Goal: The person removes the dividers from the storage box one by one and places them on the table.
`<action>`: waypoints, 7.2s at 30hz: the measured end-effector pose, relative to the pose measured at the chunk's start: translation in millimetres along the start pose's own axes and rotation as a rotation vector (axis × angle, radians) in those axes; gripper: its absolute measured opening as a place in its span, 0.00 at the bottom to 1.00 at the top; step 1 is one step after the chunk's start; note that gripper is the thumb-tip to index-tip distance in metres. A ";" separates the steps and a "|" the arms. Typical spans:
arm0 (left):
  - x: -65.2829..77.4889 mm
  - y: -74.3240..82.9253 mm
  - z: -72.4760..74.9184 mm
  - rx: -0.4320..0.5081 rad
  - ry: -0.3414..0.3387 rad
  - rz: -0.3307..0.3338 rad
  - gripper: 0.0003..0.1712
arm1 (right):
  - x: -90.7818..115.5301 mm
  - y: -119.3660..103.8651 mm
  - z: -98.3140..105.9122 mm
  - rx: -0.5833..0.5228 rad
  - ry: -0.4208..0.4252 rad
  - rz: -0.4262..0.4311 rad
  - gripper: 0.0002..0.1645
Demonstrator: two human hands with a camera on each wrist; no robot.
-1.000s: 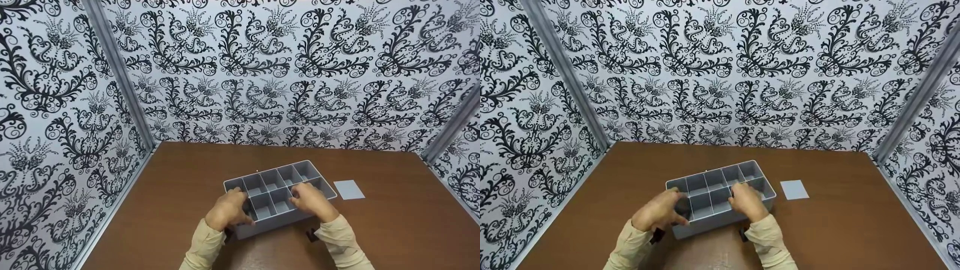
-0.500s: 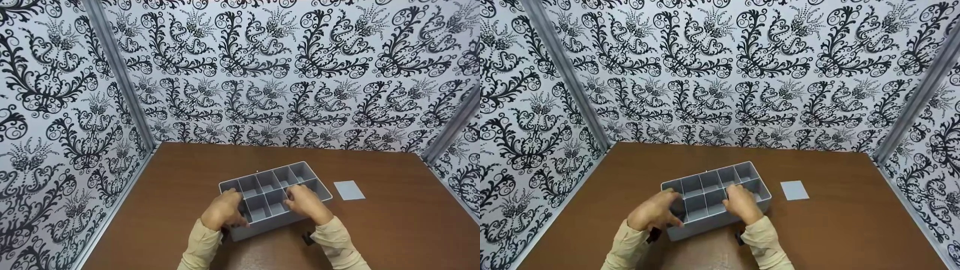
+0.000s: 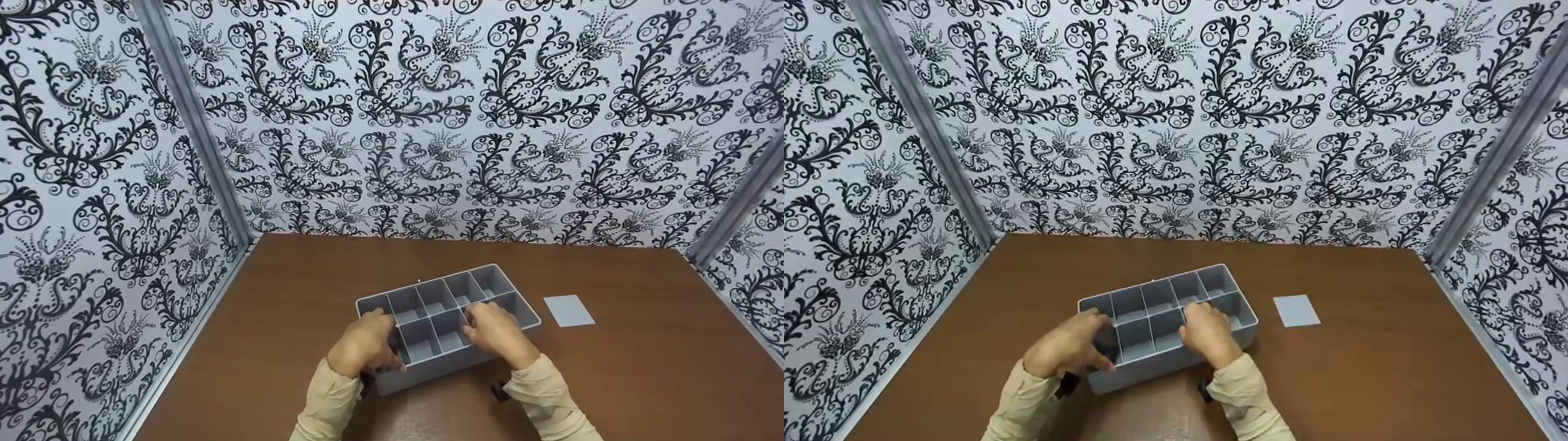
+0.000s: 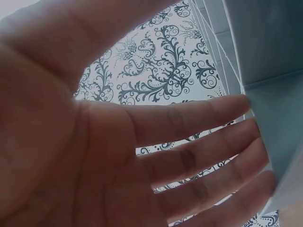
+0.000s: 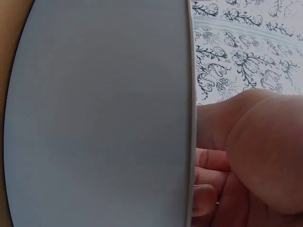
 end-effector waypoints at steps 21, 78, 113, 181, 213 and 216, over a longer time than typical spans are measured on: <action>0.5 0.8 1.2 -0.007 0.014 -0.004 0.40 | 0.4 0.2 4.6 0.004 0.045 0.023 0.12; -2.6 -0.6 -1.1 -0.038 -0.004 0.011 0.40 | 2.2 -4.5 27.8 -0.092 0.223 0.053 0.05; -4.0 0.6 -1.8 -0.048 -0.009 0.022 0.42 | 0.3 -5.3 28.9 -0.122 0.270 0.081 0.02; -5.7 -2.5 -3.8 -0.044 0.012 0.006 0.38 | 10.3 -12.1 64.7 -0.261 0.561 0.152 0.04; -5.2 -0.8 -4.3 -0.059 -0.022 0.027 0.42 | 20.2 17.8 88.9 -0.316 0.498 0.025 0.03; -5.7 -0.6 -4.5 -0.061 -0.021 0.025 0.42 | 24.1 30.9 96.7 -0.299 0.501 0.009 0.04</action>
Point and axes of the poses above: each hand's wrist, its own x-axis away from the middle knuckle, its own z-axis out of the back of the hand, y = z × x, the point moved 5 cm from there along -x, towards the middle knuckle, and after that the axes turned 10 degrees about z, right-handed, at the moved point
